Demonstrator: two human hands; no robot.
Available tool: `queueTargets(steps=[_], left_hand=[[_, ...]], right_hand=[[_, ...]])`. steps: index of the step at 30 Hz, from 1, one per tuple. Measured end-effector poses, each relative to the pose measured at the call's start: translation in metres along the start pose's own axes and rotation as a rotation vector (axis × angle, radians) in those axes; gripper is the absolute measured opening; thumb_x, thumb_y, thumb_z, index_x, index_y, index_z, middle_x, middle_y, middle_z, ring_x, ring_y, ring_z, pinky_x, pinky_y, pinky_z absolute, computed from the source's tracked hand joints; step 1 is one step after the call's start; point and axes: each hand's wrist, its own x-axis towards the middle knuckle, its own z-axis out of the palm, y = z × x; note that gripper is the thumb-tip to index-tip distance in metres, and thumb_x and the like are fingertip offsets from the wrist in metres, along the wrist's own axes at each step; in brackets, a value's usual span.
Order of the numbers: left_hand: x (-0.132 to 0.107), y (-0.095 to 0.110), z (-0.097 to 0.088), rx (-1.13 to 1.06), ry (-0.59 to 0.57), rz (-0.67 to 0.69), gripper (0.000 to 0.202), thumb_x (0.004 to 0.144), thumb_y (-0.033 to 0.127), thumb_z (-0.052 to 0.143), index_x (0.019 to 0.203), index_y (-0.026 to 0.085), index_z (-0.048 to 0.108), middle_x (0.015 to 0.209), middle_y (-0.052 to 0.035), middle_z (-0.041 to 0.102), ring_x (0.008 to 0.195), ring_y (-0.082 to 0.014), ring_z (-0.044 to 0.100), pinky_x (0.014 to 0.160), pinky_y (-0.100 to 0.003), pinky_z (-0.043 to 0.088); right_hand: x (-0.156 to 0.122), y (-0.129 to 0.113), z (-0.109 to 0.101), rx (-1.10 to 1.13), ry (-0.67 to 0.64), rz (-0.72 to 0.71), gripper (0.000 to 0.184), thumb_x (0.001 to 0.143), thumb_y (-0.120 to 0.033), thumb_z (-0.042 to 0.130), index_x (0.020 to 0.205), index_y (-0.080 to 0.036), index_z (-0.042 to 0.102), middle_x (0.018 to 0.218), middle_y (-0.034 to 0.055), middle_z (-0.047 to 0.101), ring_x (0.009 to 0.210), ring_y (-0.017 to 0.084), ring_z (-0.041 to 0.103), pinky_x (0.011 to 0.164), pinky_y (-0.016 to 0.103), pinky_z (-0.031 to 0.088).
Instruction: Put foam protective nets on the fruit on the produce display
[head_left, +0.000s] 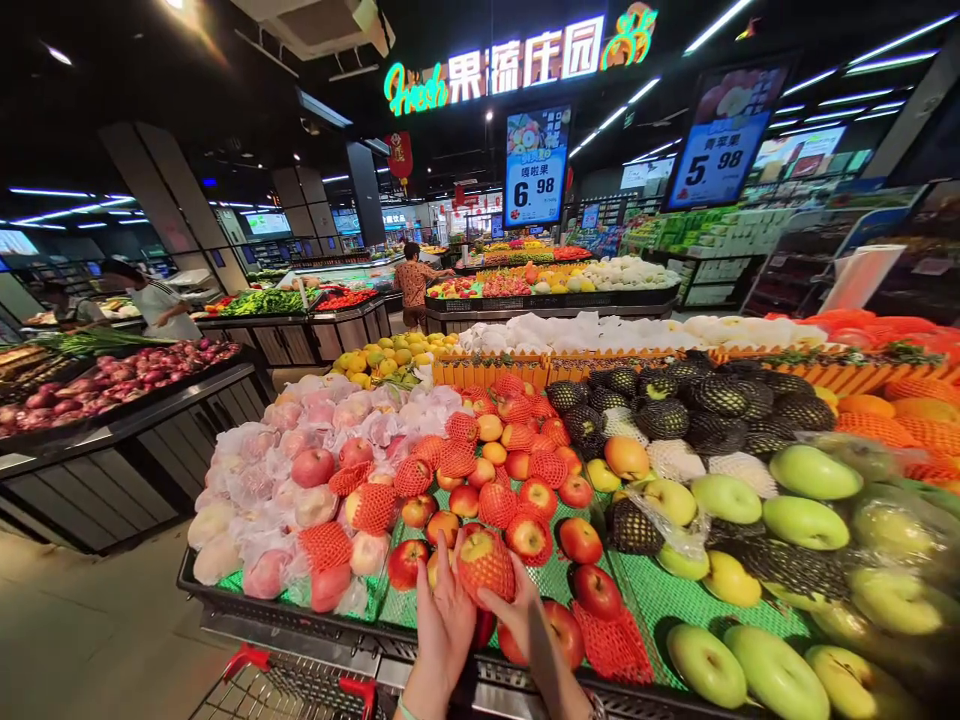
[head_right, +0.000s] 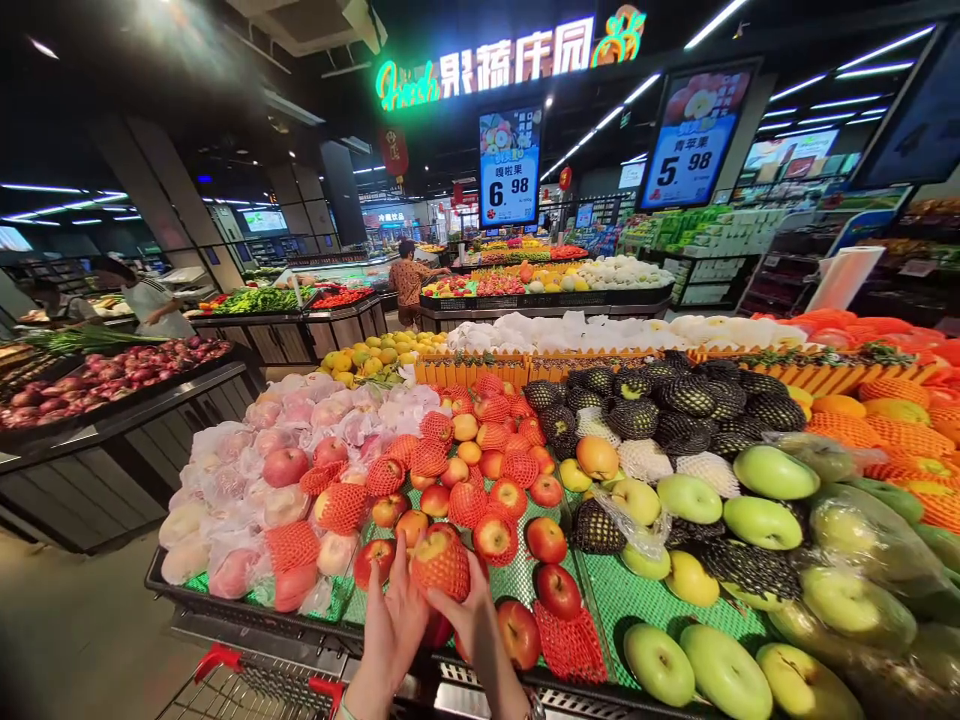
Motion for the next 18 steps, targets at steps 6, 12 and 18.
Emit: queueTargets(steps=[6,12,18], left_hand=[[0.014,0.053,-0.033,0.353,0.226,0.391,0.059,0.067,0.040,0.076,0.125,0.032,0.069,0.162,-0.0020,0.047,0.157,-0.0313,0.025,0.128,-0.047,0.024],[0.017,0.132,-0.118,0.474,0.408,0.542,0.046,0.063,0.056,0.075,0.101,0.031,0.073,0.139,-0.0024,0.070,0.148,-0.0419,0.041,0.126,-0.056,0.028],[0.005,0.162,-0.141,0.916,0.543,0.633,0.050,0.056,0.058,0.072,0.093,0.024,0.070,0.116,-0.0119,0.076,0.139,-0.0479,0.049,0.120,-0.063,0.032]], right_hand=[[0.054,-0.029,-0.011,-0.034,0.112,-0.037,0.068,0.064,-0.052,0.081,0.119,-0.018,0.063,0.123,0.0156,0.071,0.118,0.038,0.066,0.109,0.059,0.046],[0.129,-0.064,-0.027,-0.160,0.162,-0.224,0.050,0.071,-0.048,0.075,0.114,-0.023,0.063,0.116,0.0080,0.072,0.115,0.031,0.066,0.110,0.049,0.045],[0.153,-0.039,-0.026,-0.256,0.237,-0.246,0.042,0.071,-0.051,0.075,0.099,-0.026,0.058,0.104,0.0095,0.071,0.114,0.037,0.064,0.108,0.061,0.041]])
